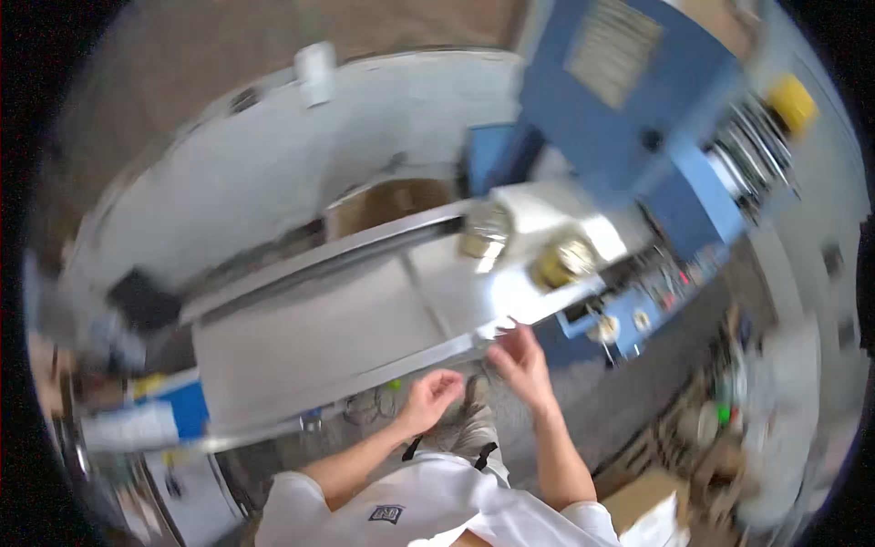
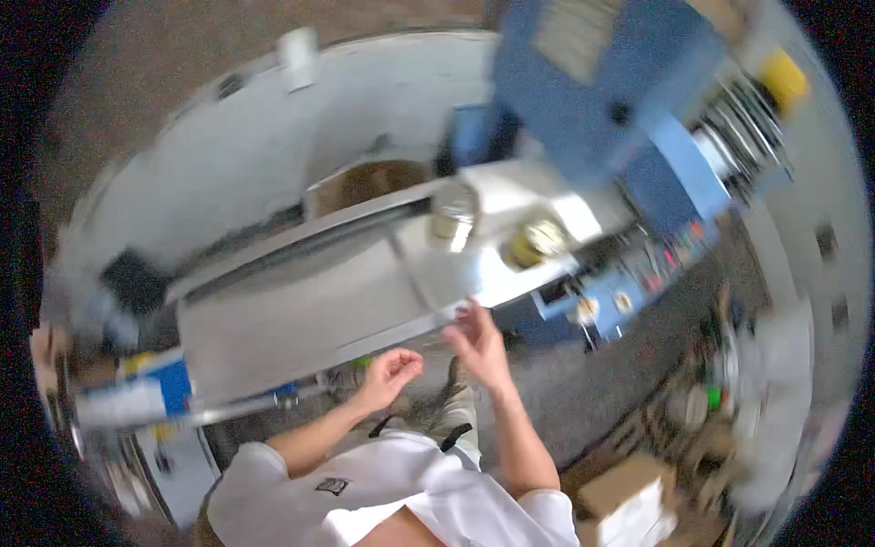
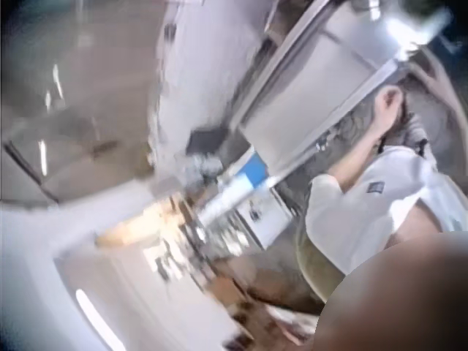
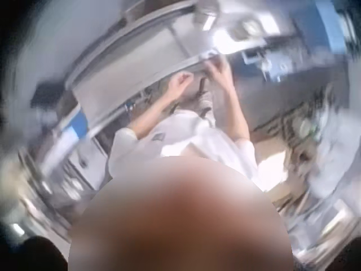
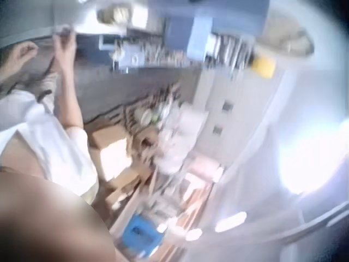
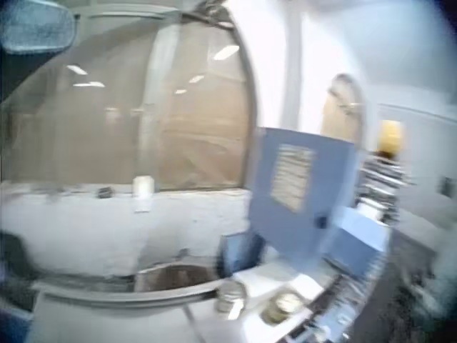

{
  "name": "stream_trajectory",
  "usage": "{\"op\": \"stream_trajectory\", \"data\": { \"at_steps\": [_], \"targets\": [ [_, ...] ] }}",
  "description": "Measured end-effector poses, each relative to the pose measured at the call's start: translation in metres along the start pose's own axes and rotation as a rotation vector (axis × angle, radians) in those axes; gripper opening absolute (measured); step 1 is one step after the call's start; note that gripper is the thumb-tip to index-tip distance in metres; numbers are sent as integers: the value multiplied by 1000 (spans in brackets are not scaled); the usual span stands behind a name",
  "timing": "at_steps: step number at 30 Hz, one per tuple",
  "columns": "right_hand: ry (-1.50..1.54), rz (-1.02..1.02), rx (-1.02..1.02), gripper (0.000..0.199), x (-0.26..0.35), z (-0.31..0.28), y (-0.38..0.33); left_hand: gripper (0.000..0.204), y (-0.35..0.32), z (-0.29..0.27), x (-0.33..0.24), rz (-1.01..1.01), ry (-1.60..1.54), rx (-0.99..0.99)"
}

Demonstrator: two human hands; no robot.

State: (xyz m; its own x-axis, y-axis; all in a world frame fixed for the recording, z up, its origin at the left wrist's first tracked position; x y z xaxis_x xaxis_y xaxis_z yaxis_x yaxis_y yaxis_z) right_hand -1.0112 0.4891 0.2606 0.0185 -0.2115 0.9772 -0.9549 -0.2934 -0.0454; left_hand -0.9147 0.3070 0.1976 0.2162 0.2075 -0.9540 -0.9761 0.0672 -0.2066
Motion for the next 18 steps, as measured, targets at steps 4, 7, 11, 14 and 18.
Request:
{"op": "stream_trajectory", "data": {
  "at_steps": [4,7,11,14,18],
  "targets": [
    [-598,-524,-58,68,5,-7,139,20,2,-8,-26,30,133,-375],
    [-872,-770,110,68,8,-26,216,22,17,2,-12,98,109,-554],
    [-1092,-641,348,83,-14,-33,281,24,-1,26,-30,125,108,-837],
    [-1156,-672,463,88,-7,-26,283,20,-6,43,-18,195,72,-1029],
    [-1112,-761,507,98,-4,-35,284,17,8,40,-14,234,-12,-1034]
  ]
}}
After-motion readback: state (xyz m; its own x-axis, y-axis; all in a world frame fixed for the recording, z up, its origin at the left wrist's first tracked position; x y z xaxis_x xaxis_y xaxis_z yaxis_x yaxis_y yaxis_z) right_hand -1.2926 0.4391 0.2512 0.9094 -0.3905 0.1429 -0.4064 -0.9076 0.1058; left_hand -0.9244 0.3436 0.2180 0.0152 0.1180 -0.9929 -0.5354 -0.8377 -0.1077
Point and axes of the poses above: each hand's wrist, its own y-axis towards the middle knuckle, its own z-axis out of the palm, x = y × z, the point moved 2 cm from there along y, towards the middle knuckle, and after that the axes turned 2 degrees about -y, right-handed, at the moved point
